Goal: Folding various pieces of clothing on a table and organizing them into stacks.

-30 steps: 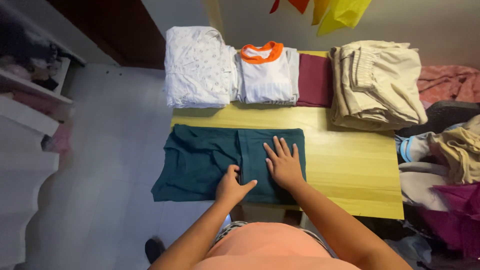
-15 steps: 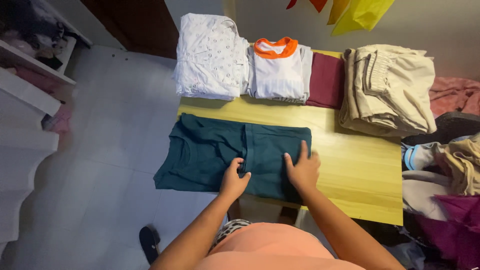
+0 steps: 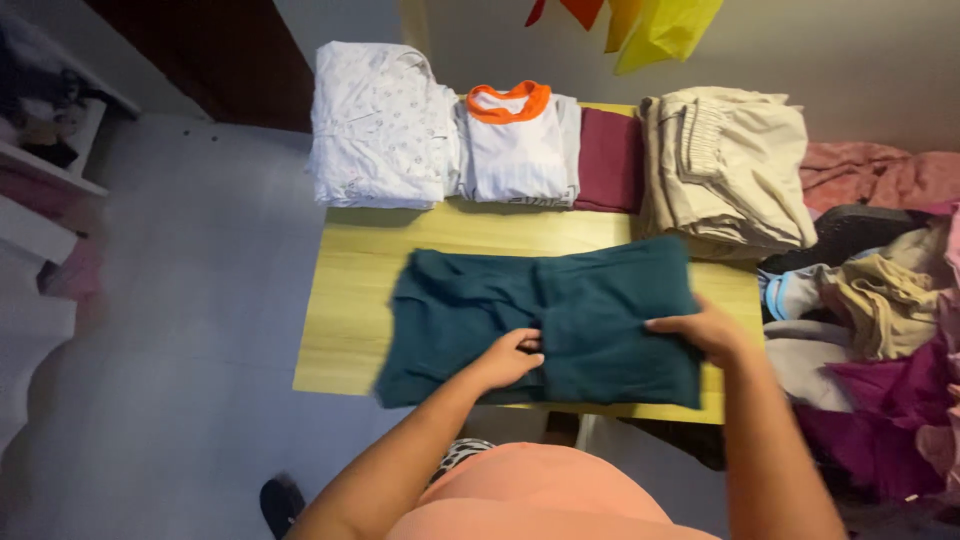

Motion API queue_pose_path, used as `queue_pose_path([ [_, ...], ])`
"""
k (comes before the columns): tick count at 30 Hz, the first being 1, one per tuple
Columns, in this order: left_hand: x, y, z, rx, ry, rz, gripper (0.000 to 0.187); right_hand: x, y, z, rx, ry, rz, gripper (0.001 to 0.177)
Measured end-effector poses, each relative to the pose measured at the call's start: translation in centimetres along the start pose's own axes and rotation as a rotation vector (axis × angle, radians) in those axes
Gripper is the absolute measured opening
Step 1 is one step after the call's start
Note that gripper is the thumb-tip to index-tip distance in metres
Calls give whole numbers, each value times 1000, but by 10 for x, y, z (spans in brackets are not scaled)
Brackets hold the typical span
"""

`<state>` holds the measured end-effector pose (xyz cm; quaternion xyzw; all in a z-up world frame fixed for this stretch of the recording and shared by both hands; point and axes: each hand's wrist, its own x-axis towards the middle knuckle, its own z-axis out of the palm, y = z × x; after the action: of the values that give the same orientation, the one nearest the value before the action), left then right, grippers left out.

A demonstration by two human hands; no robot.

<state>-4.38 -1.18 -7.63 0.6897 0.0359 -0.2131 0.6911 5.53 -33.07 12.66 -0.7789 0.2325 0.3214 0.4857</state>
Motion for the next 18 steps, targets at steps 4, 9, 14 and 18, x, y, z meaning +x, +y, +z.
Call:
queue_pose_path([
  [4, -6, 63, -1, -146, -131, -155, 58, -8, -6, -37, -114, 184, -200, 87],
  [9, -36, 151, -36, -418, -162, -326, 68, -99, -99, 53, -323, 238, -168, 113],
  [14, -60, 143, -72, -656, -165, -411, 90, -99, -95, 179, 114, -321, -166, 108],
  [18, -64, 81, -91, -425, 17, -268, 93, -53, -54, 193, -273, -189, -557, 94],
])
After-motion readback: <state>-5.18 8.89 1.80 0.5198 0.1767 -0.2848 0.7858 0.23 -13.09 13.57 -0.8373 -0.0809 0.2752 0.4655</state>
